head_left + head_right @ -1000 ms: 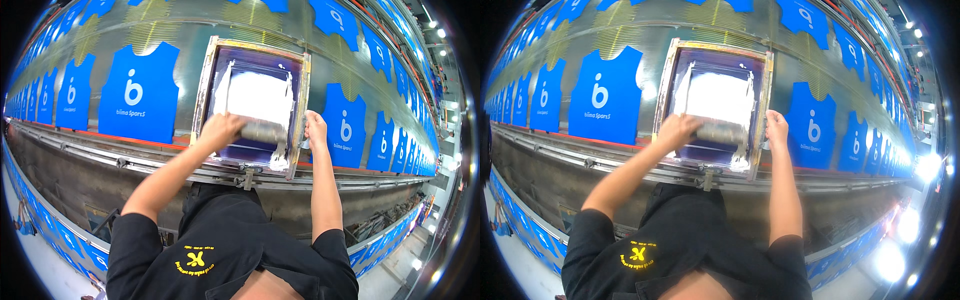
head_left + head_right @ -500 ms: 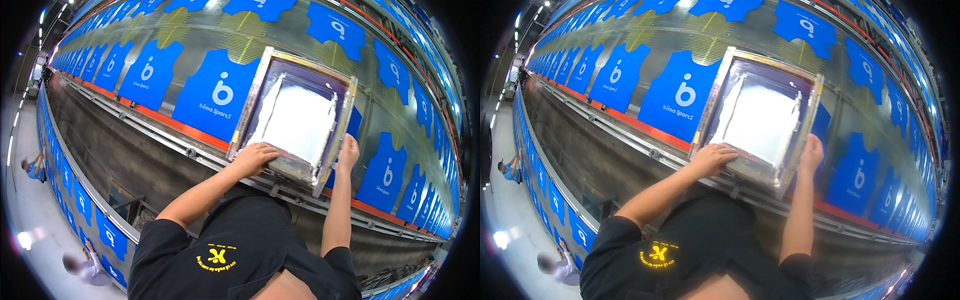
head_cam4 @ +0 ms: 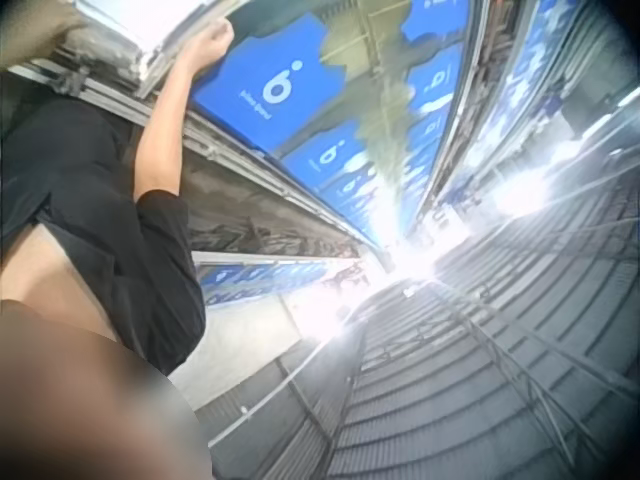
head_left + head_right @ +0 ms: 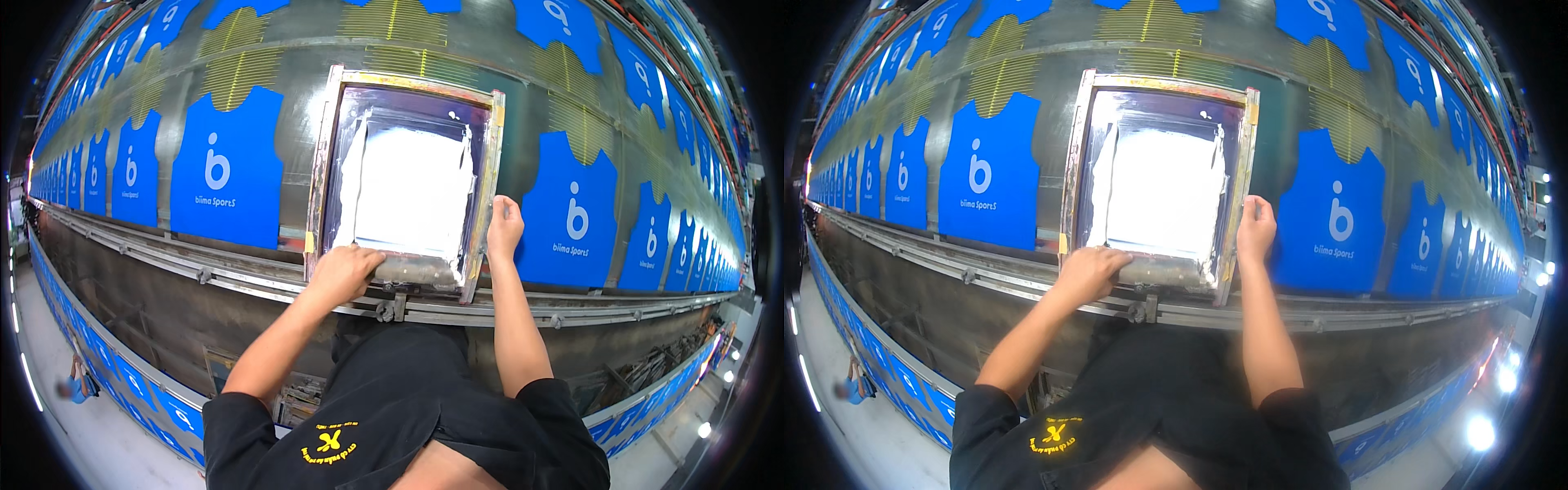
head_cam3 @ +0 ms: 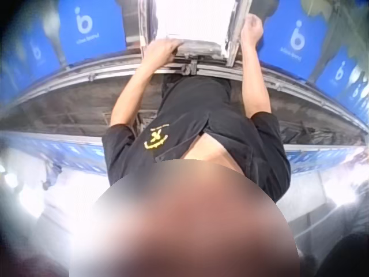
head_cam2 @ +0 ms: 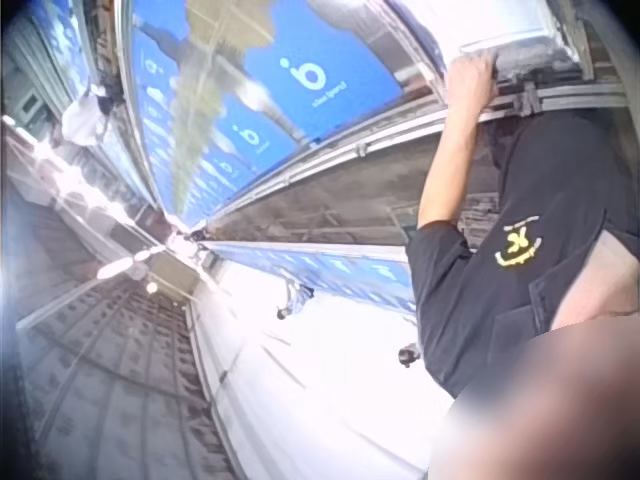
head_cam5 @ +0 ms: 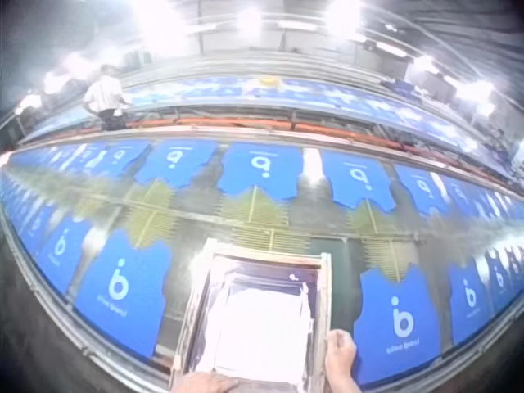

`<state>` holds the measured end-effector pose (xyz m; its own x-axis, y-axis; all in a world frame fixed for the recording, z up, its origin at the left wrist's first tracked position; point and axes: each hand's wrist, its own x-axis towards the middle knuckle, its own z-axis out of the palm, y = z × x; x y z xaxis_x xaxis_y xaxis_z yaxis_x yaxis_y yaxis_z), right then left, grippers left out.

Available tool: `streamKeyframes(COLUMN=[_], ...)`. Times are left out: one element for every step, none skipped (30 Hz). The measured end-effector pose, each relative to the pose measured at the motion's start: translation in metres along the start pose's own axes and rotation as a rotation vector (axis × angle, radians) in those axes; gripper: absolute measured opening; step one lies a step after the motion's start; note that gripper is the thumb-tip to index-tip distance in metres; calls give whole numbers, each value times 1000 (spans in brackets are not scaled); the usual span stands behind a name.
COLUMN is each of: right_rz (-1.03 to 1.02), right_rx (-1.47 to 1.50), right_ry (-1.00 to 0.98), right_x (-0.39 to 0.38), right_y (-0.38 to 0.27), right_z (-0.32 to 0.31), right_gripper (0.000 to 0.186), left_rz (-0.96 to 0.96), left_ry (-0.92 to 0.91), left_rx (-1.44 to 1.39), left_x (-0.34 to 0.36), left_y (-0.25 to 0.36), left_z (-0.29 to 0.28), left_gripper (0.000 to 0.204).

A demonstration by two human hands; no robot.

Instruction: The person aligns a blue jersey on a printing table, places a screen printing frame over it, and uses a squeegee to apply white ink across the screen. The person repeatedly pulls the squeegee to transfer the logo onto the jersey.

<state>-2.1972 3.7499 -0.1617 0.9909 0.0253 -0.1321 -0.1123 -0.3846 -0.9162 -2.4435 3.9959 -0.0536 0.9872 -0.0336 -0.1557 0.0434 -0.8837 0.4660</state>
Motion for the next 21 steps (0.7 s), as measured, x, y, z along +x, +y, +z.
streamKeyframes(right_rz=[10,-2,-10,-25,1,-31,-21,-8,-14,-16,-16,40,95,161,91,28,48,-306,-582,-744,-804], right_rx=[-45,-53,-89,-105,-120,-141,-165,-192,-204,-221,-242,-236,-230,-220,-294,-361,-463,-484,-532,-540,-492], right_ry=[-10,-11,-2,4,12,6,2,-2,2,3,5,-10,-21,-25,0,28,64,84,115,77,-165], right_x=[-1,1,0,1,0,1,2,1,1,0,-1,-2,-2,-2,2,10,16,27,45,61,82], right_y=[-1,-2,-2,-1,0,0,1,2,3,3,2,0,-5,-11,-21,-33,-46,-62,-81,-99,-119], right_z=[1,0,-1,-2,-3,-3,-3,-3,-3,-4,-5,-6,-6,-6,-6,-2,4,12,23,39,51], right_gripper=[25,25,26,26,27,27,28,28,28,28,28,29,31,33,37,40,44,50,56,51,53], left_rz=[-17,-13,24,-3,-10,-60,-43,-54,-73,-47,-25,-11,-2,2,1,-9,-31,-41,-61,-78,-79], left_ry=[-74,-100,17,-16,10,-53,-5,-50,-64,-24,-25,-64,-54,-49,-46,-50,-56,-59,-61,-58,-63], left_rx=[2,26,42,100,100,121,105,96,138,114,110,109,116,127,121,122,136,151,181,217,209], left_x=[8,24,41,62,84,108,129,153,175,193,210,227,238,244,248,251,251,252,252,253,256], left_y=[-9,-17,-24,-31,-38,-45,-53,-63,-71,-80,-90,-99,-106,-112,-115,-118,-119,-119,-119,-118,-118], left_z=[-7,-13,-18,-24,-33,-43,-54,-64,-72,-79,-86,-91,-93,-92,-91,-90,-88,-87,-87,-88,-91], left_gripper=[49,47,40,35,30,26,17,19,19,18,16,24,22,21,22,23,24,25,26,27,34])
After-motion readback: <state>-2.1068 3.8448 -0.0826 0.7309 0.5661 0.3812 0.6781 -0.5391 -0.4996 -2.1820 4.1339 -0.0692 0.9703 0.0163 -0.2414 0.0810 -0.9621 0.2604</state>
